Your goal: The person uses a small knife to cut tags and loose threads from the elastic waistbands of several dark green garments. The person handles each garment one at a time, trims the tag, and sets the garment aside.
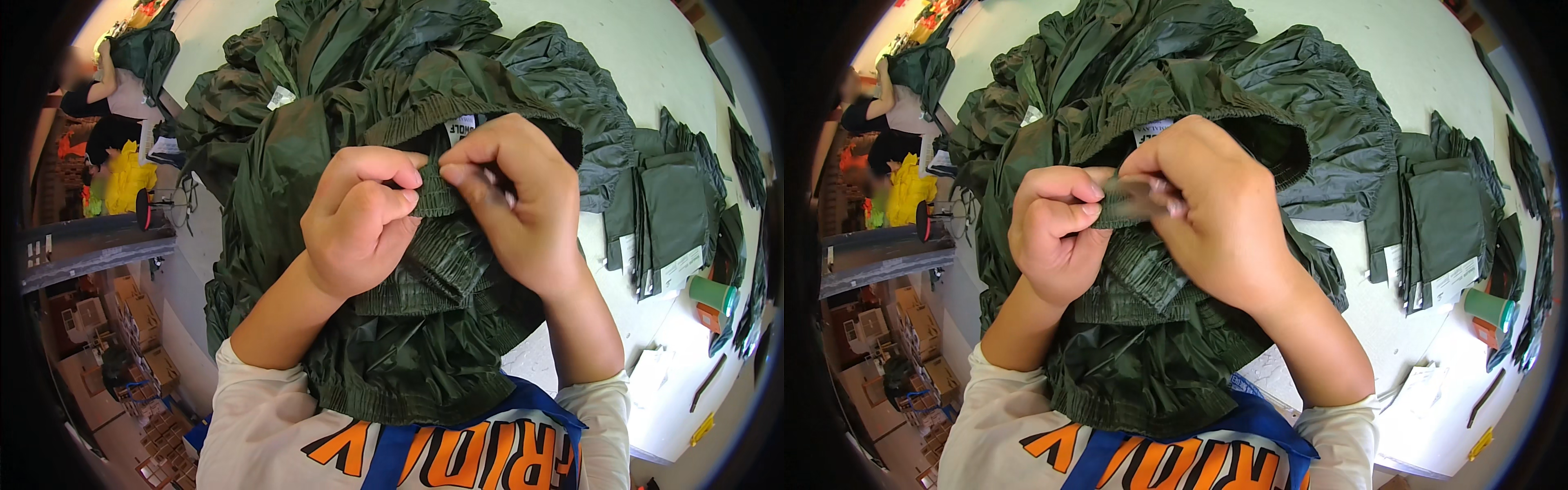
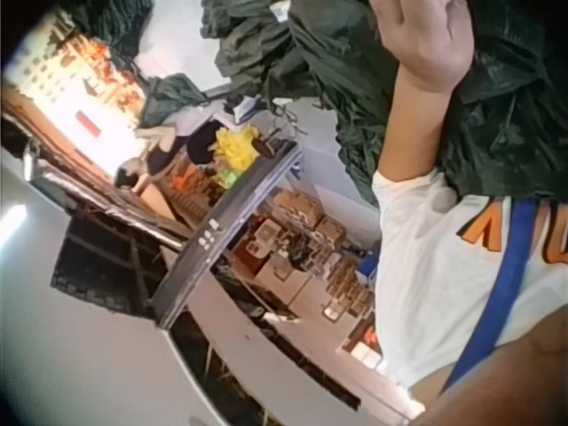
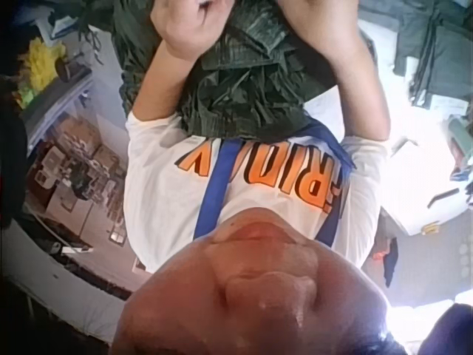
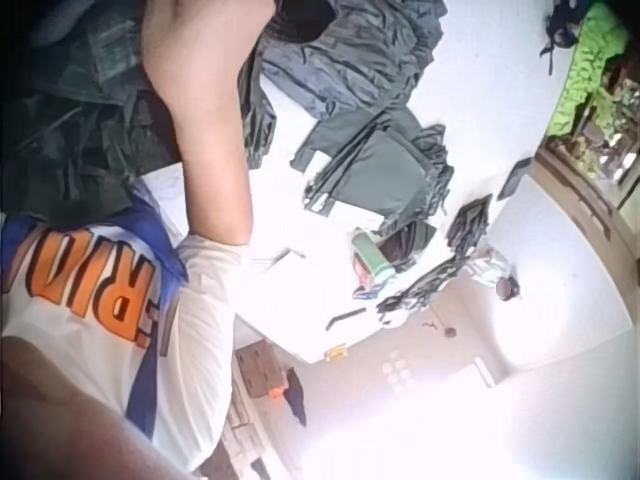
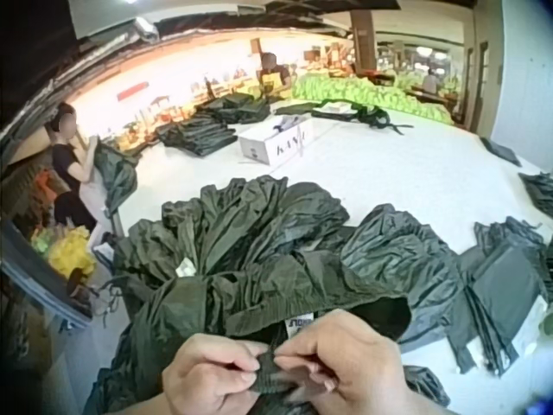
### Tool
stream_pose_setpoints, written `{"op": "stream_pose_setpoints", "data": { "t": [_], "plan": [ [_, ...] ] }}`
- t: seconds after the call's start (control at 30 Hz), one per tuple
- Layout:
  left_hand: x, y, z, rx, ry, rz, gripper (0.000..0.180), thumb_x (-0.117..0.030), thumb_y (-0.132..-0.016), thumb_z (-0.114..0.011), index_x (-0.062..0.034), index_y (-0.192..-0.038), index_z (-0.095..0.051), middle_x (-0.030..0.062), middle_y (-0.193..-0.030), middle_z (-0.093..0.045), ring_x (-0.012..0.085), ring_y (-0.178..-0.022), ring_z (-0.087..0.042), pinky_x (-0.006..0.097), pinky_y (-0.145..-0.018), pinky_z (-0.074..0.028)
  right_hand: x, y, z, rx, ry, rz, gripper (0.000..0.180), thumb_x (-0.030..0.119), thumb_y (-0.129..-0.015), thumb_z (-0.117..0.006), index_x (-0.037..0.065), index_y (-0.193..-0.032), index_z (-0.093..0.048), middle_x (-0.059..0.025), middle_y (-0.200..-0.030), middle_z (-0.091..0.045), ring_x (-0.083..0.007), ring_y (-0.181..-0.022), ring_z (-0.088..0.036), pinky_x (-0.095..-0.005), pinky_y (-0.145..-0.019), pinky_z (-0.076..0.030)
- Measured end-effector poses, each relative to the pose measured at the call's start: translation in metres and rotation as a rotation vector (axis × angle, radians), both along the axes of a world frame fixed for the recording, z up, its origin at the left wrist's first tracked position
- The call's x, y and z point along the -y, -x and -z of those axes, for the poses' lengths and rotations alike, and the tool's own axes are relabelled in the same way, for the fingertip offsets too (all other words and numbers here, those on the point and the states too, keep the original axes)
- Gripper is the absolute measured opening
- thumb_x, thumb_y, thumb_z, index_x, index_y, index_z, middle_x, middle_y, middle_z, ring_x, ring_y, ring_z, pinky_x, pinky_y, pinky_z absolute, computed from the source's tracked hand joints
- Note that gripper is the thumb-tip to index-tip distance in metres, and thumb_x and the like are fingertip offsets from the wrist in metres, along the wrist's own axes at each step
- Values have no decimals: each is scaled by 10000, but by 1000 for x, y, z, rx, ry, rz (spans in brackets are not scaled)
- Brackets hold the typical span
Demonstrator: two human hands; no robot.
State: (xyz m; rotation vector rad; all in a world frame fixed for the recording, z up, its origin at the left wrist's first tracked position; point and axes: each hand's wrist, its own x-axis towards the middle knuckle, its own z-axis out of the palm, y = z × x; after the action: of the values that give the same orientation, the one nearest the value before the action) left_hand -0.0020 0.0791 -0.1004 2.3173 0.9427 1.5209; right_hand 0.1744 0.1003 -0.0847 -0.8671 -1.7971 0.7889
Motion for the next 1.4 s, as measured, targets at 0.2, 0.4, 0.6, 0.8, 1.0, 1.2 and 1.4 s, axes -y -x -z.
{"op": "stream_pose_setpoints", "data": {
  "t": [0.2, 0.4, 0.6, 0.8, 1.0, 1.2, 1.4],
  "plan": [
    [0, 2, 6, 75, 34, -15, 301, 177, -599, -654, -6, -761, -479, 140, -919, -554, 246, -761, -612, 339, -710, -564, 5, -8, -4, -276, 302, -6, 250, 79, -790, -681, 18, -983, -534, -17, -822, -508, -89, -672, -433, -234, -588, -377],
    [-2, 1, 8, 134, 70, 29, 315, 191, -582, -645, -8, -764, -483, 137, -911, -538, 246, -767, -614, 347, -723, -563, 23, -37, 4, 33, 227, -7, 346, 69, -766, -695, -10, -1046, -507, -92, -869, -520, -165, -721, -502, -260, -636, -443],
    [1, 2, 7, 215, 167, 59, 303, 199, -598, -625, -14, -755, -478, 128, -903, -534, 217, -751, -597, 383, -774, -558, 18, -30, -7, 159, 163, 18, 316, 14, -740, -713, -6, -1040, -615, -111, -882, -587, -208, -753, -615, -280, -647, -509],
    [-2, 1, 5, 212, 183, 102, 295, 203, -605, -617, -12, -742, -470, 121, -882, -538, 205, -729, -588, 412, -803, -552, 7, -34, 2, 72, 129, 41, 303, -5, -679, -760, 4, -964, -656, -83, -868, -634, -150, -752, -623, -243, -648, -516],
    [-1, 1, 5, 229, 221, 100, 289, 200, -606, -617, -11, -737, -470, 122, -865, -547, 213, -733, -593, 405, -794, -556, 5, -34, 7, -11, 168, 9, 273, -14, -686, -761, -2, -942, -667, -63, -877, -639, -120, -757, -614, -230, -655, -509],
    [-3, 2, 8, 226, 190, 113, 293, 196, -608, -621, -17, -749, -477, 119, -853, -553, 231, -756, -611, 384, -776, -559, 5, -31, 7, -74, 280, -8, 245, -12, -690, -765, -3, -916, -671, -49, -861, -639, -89, -757, -600, -216, -643, -491],
    [-3, 1, 7, 256, 239, 124, 295, 188, -615, -631, -21, -761, -483, 115, -849, -558, 235, -755, -610, 379, -772, -559, 4, -28, 11, -80, 219, -9, 218, -3, -694, -768, 2, -892, -677, -39, -830, -639, -83, -728, -585, -210, -623, -468]
  ]
}}
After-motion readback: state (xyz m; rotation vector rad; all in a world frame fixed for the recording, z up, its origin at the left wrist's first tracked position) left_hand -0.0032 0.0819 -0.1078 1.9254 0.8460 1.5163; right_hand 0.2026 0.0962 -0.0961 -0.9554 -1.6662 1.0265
